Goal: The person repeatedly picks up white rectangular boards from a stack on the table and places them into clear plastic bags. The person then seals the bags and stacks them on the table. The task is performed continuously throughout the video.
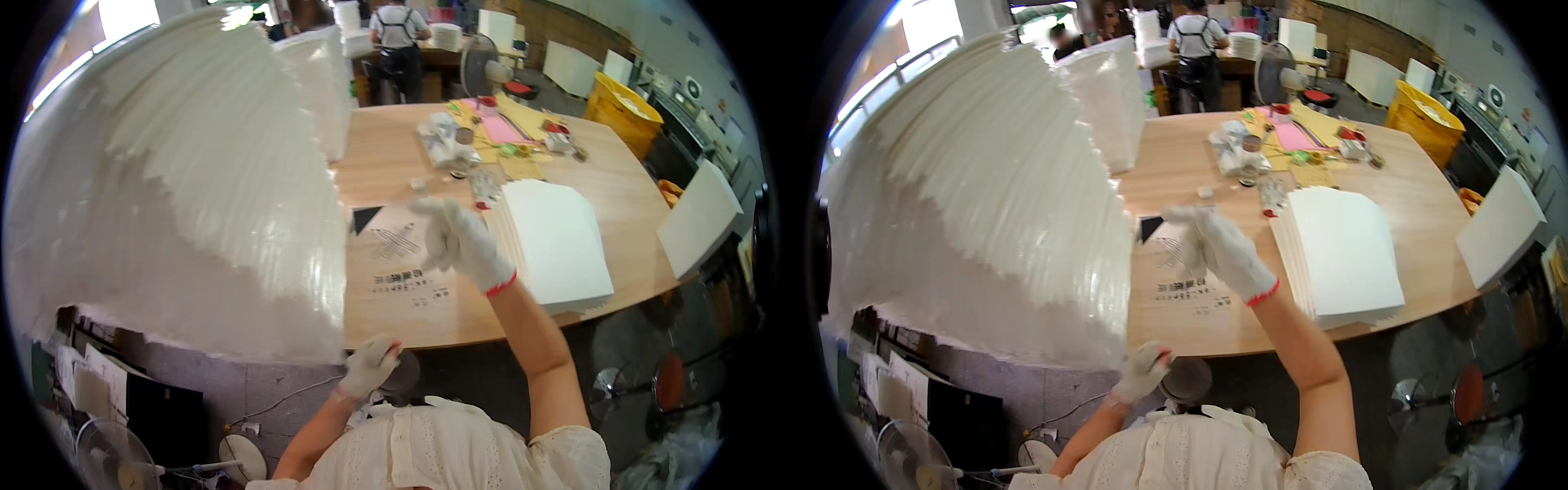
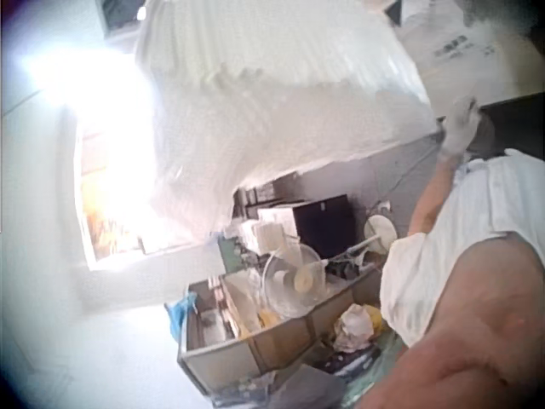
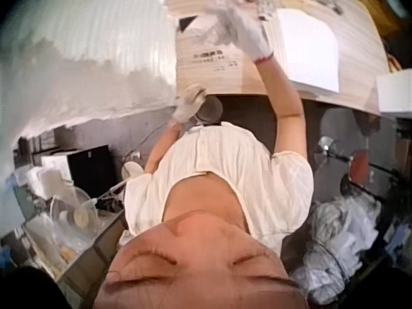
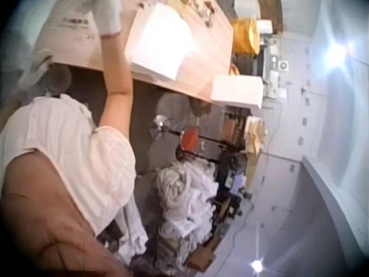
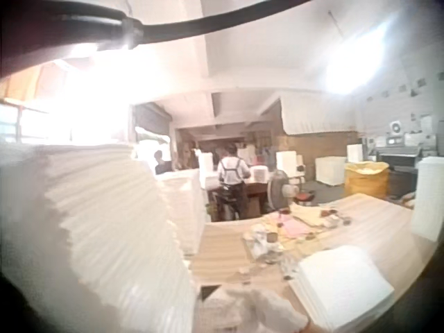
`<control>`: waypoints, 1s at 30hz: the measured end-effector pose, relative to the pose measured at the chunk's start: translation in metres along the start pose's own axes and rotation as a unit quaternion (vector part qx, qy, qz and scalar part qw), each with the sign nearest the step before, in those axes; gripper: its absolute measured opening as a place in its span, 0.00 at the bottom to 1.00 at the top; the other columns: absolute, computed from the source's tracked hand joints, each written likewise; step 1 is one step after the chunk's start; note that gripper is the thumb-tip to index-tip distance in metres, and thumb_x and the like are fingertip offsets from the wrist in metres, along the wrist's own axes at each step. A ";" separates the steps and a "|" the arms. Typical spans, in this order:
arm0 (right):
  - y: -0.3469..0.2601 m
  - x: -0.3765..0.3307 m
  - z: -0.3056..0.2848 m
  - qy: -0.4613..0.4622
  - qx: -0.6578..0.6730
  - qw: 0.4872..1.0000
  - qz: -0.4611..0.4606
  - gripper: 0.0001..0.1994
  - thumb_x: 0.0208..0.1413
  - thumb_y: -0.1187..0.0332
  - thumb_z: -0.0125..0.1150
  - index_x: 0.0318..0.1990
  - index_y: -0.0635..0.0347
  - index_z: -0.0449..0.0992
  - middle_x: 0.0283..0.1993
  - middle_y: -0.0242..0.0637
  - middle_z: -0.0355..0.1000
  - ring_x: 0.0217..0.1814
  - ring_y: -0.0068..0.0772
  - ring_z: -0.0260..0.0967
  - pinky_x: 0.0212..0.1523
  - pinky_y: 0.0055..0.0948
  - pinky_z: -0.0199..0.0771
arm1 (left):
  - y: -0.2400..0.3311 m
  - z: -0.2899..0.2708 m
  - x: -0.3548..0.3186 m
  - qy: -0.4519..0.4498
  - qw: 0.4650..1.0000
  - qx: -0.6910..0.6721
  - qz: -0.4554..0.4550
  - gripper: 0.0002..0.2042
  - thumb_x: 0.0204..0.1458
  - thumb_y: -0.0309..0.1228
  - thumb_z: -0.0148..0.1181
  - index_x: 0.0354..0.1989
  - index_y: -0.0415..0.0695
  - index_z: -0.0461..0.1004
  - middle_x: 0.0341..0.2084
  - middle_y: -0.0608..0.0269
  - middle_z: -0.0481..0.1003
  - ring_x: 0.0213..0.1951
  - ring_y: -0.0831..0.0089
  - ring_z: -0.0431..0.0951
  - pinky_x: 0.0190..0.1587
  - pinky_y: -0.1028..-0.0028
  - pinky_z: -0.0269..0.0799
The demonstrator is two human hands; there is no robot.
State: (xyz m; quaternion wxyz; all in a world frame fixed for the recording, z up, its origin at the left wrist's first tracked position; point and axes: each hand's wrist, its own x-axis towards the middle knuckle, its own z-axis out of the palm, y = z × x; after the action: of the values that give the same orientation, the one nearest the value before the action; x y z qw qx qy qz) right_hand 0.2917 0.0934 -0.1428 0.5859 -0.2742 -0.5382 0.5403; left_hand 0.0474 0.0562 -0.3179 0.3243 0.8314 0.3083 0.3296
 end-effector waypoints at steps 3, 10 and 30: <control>0.071 -0.085 -0.030 0.214 0.049 0.965 0.142 0.25 0.58 0.48 0.44 0.51 0.62 0.69 0.21 0.31 0.62 0.18 0.24 0.61 0.26 0.31 0.74 | -0.048 0.079 0.044 -0.002 0.994 0.086 -0.069 0.09 0.45 0.33 0.58 0.33 0.42 0.72 0.31 0.56 0.73 0.38 0.57 0.70 0.42 0.62 0.65; 0.155 -0.194 -0.019 0.329 0.059 0.857 0.393 0.14 0.53 0.59 0.55 0.40 0.60 0.72 0.25 0.34 0.66 0.21 0.29 0.67 0.24 0.27 0.74 | -0.111 0.097 0.079 -0.108 0.989 0.083 -0.066 0.10 0.44 0.37 0.55 0.23 0.44 0.75 0.28 0.56 0.74 0.37 0.56 0.71 0.38 0.60 0.64; 0.236 -0.059 -0.051 0.191 -0.594 0.780 0.045 0.12 0.45 0.66 0.60 0.38 0.58 0.71 0.48 0.49 0.66 0.49 0.54 0.63 0.51 0.42 0.63 | -0.015 0.015 0.194 -0.047 0.937 -0.314 -0.147 0.16 0.50 0.30 0.56 0.48 0.40 0.66 0.26 0.63 0.75 0.27 0.80 0.70 0.29 0.79 0.68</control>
State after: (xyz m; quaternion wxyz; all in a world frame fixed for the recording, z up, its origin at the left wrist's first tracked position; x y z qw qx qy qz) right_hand 0.2692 0.1143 -0.3893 0.3723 -0.6893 -0.6168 0.0757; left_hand 0.1689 0.2010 -0.2706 0.6275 0.6475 0.2923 0.3187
